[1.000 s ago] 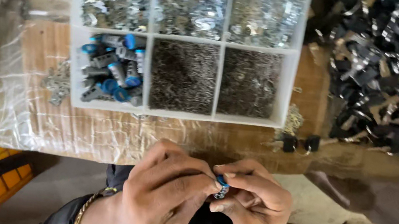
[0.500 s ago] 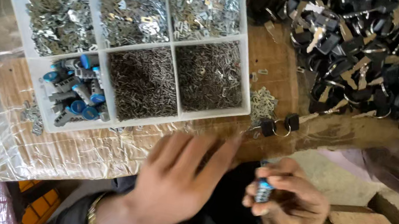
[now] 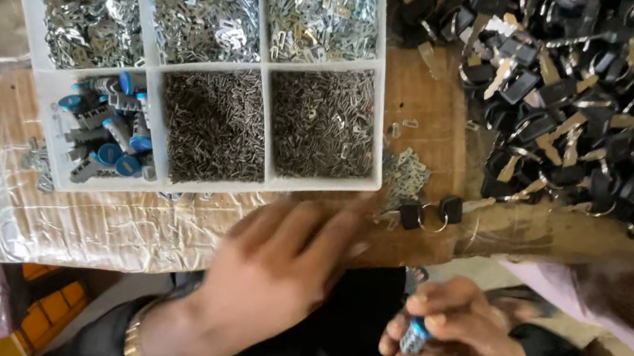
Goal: The person sits at a workbench and assembles small lock cylinder components by hand. They pick tiny metal pins and springs from a compartment tray, insert them into a lock core held in their hands, press the parts into place, and set finished cores aside with other completed locks.
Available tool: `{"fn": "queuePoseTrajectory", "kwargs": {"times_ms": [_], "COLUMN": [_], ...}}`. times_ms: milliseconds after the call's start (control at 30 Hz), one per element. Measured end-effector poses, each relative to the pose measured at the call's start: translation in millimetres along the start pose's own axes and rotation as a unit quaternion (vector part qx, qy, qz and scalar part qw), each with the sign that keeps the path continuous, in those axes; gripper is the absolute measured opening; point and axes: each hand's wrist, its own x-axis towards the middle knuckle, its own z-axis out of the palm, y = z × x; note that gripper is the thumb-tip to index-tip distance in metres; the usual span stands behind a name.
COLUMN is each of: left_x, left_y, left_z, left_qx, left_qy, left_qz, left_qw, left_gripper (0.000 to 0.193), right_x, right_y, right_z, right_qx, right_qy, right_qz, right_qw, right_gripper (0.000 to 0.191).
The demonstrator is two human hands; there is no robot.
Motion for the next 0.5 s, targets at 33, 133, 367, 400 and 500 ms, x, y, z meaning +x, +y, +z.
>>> {"fn": "queuePoseTrajectory", "kwargs": {"times_ms": [33, 133, 367, 400, 500], "left_x": [0, -3, -40, -46, -55], "left_y": [-1, -2, -17, -23, -33], "left_z": [-4, -14, 2, -1, -7], "left_qx": [-0.011, -0.029, 0.051, 0.064, -0.008], "left_qy": [0.015, 0.0, -0.032, -0.029, 0.008], "left_qz": [-0.019, -0.027, 0.034, 0.056, 0.083], "left_qw": [1.0, 0.999, 0.998, 0.996, 0.996], "left_gripper": [0.045, 0.04, 0.046, 0.041, 0.035], "right_x": [0, 0, 10, 13, 23], "right_y": [-1, 1, -10, -13, -8], "right_z": [0, 1, 7, 9, 18], "right_qx": [0.0, -0.007, 0.013, 0.027, -0.013], "right_qy": [-0.007, 0.018, -0.048, -0.064, -0.056], "right_qz": [0.005, 0.038, 0.059, 0.08, 0.083], "right_qw": [1.0, 0.999, 0.997, 0.994, 0.995], "right_gripper": [0.035, 0.034, 0.035, 0.037, 0.049]}}
